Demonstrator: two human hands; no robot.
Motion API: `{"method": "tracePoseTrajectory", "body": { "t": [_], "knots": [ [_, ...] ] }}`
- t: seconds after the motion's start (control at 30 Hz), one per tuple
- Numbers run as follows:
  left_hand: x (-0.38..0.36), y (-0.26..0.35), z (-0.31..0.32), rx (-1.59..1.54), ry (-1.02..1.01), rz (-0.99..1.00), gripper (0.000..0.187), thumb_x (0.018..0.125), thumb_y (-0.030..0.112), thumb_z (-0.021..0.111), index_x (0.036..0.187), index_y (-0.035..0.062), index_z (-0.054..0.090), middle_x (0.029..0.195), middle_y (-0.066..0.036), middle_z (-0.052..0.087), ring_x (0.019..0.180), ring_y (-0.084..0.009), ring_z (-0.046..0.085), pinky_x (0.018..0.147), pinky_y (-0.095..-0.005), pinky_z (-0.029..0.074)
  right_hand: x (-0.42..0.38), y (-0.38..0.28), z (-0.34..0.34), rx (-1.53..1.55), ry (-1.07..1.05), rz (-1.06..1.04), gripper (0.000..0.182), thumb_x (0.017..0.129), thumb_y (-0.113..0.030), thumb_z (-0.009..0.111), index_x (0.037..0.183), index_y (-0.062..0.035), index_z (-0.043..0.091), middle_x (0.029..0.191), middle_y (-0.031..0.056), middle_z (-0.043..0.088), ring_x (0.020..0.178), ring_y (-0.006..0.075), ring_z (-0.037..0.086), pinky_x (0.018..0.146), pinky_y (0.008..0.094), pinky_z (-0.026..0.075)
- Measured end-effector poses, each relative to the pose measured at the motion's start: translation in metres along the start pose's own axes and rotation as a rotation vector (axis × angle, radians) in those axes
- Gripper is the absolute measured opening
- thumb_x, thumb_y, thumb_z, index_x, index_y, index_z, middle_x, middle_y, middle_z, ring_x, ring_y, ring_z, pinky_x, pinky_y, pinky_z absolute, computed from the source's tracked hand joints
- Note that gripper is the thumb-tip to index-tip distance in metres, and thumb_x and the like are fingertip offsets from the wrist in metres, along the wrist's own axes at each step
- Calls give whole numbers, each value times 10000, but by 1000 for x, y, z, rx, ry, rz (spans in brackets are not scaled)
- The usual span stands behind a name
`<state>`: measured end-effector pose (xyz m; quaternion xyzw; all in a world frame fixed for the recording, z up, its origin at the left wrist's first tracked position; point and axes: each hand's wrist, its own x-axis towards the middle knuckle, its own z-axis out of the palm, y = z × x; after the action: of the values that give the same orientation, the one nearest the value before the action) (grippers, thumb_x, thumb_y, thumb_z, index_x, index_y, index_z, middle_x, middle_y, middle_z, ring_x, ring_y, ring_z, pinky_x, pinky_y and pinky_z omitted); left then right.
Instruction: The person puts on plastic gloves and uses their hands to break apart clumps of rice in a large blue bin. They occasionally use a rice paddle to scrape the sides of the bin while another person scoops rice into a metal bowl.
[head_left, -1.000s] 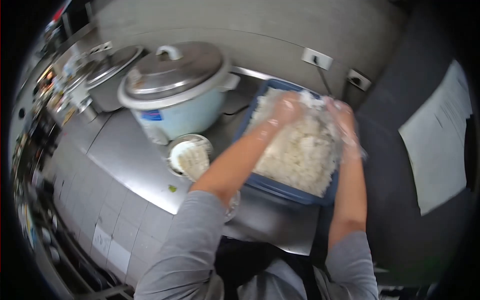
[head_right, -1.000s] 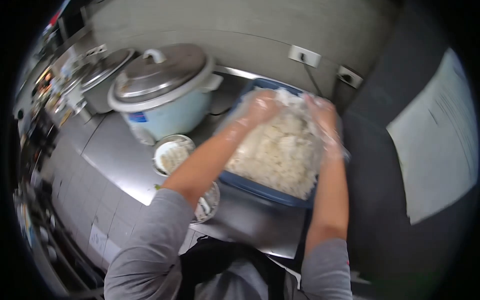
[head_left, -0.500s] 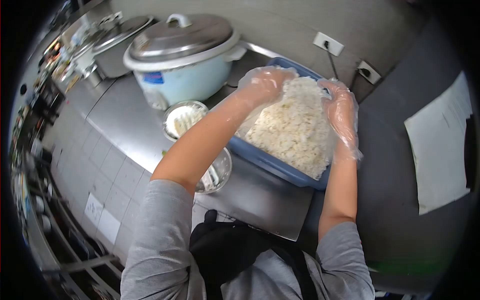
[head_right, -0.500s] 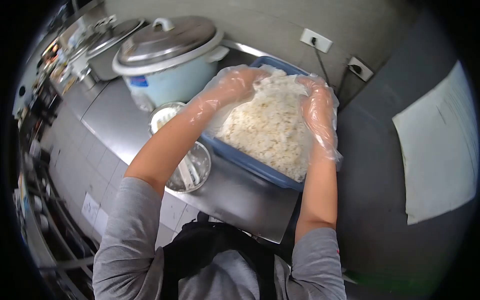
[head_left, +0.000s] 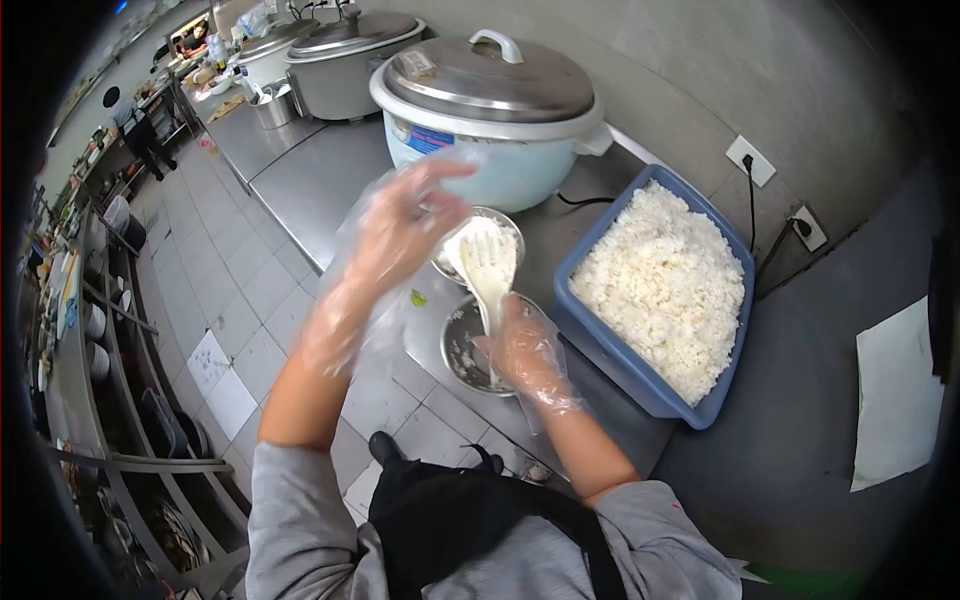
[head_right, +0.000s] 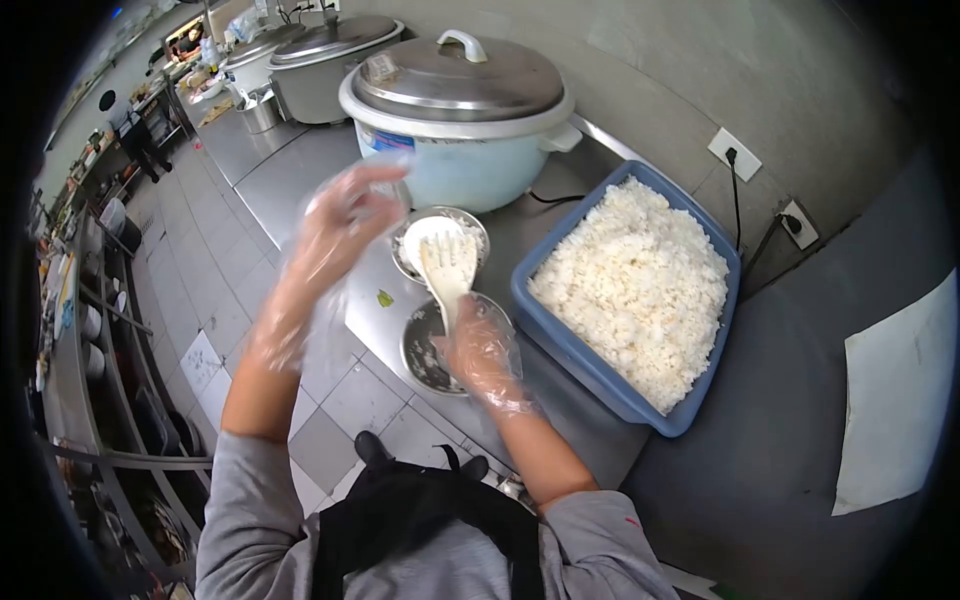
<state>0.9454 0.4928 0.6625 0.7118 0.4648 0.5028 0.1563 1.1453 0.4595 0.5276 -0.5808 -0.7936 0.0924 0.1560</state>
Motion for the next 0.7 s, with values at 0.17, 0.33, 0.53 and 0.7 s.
{"method": "tracePoseTrajectory", "body": {
  "t": [0.17, 0.33, 0.53, 0.7],
  "knots": [
    [-112, -67, -96, -243, 115, -416, 358, 810, 143, 682, 1148, 52, 606, 1049, -97, 632, 893, -173, 628, 742, -311, 525, 12, -4, 30, 420, 79, 243, 545, 764, -97, 614, 1249, -31, 376, 904, 259, 618, 837, 410, 626, 730, 458, 481],
    [-222, -141, -190, -358, 269, -767, 356, 799, 151, 658, 1121, 12, 593, 1058, -90, 619, 881, -181, 619, 742, -307, 515, 7, 5, 44, 480, 558, 219, 514, 725, -8, 574, 1233, -20, 495, 1107, 193, 589, 1024, 295, 587, 903, 360, 451],
    [-254, -229, -288, -294, 407, -932, 323, 807, 86, 629, 1118, 7, 588, 1111, -112, 611, 862, -163, 602, 753, -308, 518, 54, -124, -16, 908, 533, 372, 523, 740, 88, 522, 1255, 0, 490, 950, 64, 612, 693, 87, 561, 581, 203, 445],
    [-197, -275, -320, -402, 371, -816, 371, 823, 79, 627, 1178, 10, 548, 1119, -114, 605, 890, -152, 582, 803, -308, 496, 139, -214, 1, 1107, 252, 263, 533, 738, 37, 616, 1257, -12, 500, 917, 58, 589, 578, 58, 480, 458, 192, 373]
  ]
}}
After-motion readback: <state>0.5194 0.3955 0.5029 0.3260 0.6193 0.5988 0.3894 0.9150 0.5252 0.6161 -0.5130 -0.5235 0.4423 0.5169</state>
